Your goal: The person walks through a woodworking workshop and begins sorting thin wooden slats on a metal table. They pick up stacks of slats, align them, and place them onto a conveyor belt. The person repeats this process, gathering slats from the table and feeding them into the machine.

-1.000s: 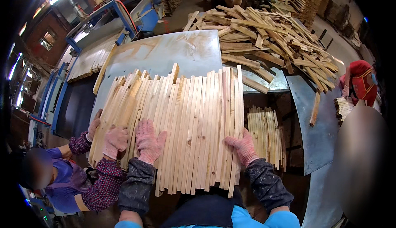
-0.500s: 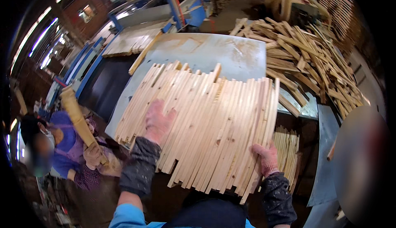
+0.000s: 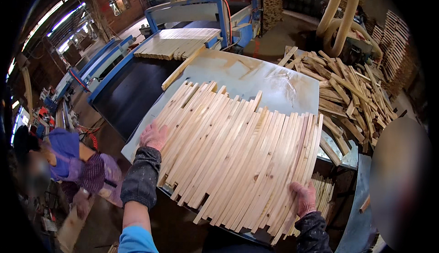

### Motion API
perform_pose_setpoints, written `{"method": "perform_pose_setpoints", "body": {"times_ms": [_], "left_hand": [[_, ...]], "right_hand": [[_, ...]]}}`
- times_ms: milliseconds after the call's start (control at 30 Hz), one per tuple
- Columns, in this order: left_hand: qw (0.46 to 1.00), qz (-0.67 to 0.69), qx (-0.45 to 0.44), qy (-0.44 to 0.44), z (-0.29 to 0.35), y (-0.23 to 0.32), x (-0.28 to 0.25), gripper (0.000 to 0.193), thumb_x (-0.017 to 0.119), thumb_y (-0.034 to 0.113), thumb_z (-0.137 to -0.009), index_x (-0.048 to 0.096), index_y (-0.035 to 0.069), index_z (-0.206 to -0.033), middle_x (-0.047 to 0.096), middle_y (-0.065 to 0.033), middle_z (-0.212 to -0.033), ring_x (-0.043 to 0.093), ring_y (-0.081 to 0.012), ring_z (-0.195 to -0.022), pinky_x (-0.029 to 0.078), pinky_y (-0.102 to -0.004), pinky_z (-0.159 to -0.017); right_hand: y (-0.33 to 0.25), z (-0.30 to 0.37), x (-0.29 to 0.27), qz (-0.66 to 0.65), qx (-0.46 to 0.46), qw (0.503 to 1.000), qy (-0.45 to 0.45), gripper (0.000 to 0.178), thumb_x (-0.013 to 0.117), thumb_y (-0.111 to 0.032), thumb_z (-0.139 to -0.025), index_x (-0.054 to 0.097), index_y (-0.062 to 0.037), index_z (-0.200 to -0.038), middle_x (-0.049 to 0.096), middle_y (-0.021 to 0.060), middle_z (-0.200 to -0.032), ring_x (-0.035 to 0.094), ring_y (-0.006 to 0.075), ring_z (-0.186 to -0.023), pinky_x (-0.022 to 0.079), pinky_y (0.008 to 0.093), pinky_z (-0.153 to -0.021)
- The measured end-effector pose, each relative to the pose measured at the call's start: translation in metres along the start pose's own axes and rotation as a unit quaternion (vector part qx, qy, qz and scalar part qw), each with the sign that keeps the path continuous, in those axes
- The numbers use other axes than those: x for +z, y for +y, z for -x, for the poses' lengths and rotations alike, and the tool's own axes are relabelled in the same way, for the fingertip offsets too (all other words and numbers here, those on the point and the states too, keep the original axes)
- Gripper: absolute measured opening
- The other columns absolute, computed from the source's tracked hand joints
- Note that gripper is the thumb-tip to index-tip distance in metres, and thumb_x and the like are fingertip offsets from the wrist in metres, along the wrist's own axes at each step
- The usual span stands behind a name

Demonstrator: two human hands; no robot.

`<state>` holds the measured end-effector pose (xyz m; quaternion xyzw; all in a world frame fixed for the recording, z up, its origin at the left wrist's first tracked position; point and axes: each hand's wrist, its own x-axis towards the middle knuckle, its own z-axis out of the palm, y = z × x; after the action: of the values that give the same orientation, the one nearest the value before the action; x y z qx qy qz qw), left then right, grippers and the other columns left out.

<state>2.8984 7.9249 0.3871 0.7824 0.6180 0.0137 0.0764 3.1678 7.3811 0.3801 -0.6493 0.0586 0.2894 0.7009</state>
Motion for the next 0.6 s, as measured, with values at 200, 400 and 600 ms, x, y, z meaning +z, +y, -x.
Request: {"method": "perform_pose_setpoints", "body": {"times_ms": [200, 400, 600], "left_hand": [[1.0, -0.01, 0.002, 0.028, 0.001, -0.012, 0.002, 0.087, 0.045, 0.066, -0.103, 0.033, 0.009, -0.168, 0.046, -0.0209, -0.162, 0.045, -0.0389, -0.148, 0.028, -0.0497, -0.125], [0.999, -0.03, 0.01, -0.007, -0.001, -0.026, -0.005, 0.091, 0.051, 0.068, -0.102, 0.033, 0.009, -0.168, 0.046, -0.0206, -0.162, 0.046, -0.0384, -0.148, 0.034, -0.0505, -0.122], [0.988, 0.027, 0.151, -0.031, -0.032, -0.084, -0.007, 0.093, 0.064, 0.066, -0.094, 0.044, 0.008, -0.163, 0.055, -0.0221, -0.152, 0.055, -0.0384, -0.138, 0.042, -0.0486, -0.117]], "right_hand": [[-0.006, -0.008, 0.012, 0.012, -0.009, 1.0, -0.028, 0.056, 0.077, -0.005, -0.088, 0.057, 0.0006, -0.14, 0.072, 0.0124, -0.118, 0.071, 0.0274, -0.102, 0.058, 0.0413, -0.097], [0.007, -0.023, 0.003, 0.05, -0.053, 0.997, -0.038, 0.053, 0.079, -0.015, -0.094, 0.059, 0.001, -0.141, 0.073, 0.0105, -0.121, 0.07, 0.0232, -0.106, 0.056, 0.0392, -0.098], [-0.018, -0.021, 0.01, 0.495, -0.09, 0.861, 0.074, 0.055, 0.069, -0.047, -0.101, 0.074, 0.0057, -0.118, 0.079, 0.0168, -0.106, 0.074, 0.0286, -0.098, 0.056, 0.04, -0.089]]}}
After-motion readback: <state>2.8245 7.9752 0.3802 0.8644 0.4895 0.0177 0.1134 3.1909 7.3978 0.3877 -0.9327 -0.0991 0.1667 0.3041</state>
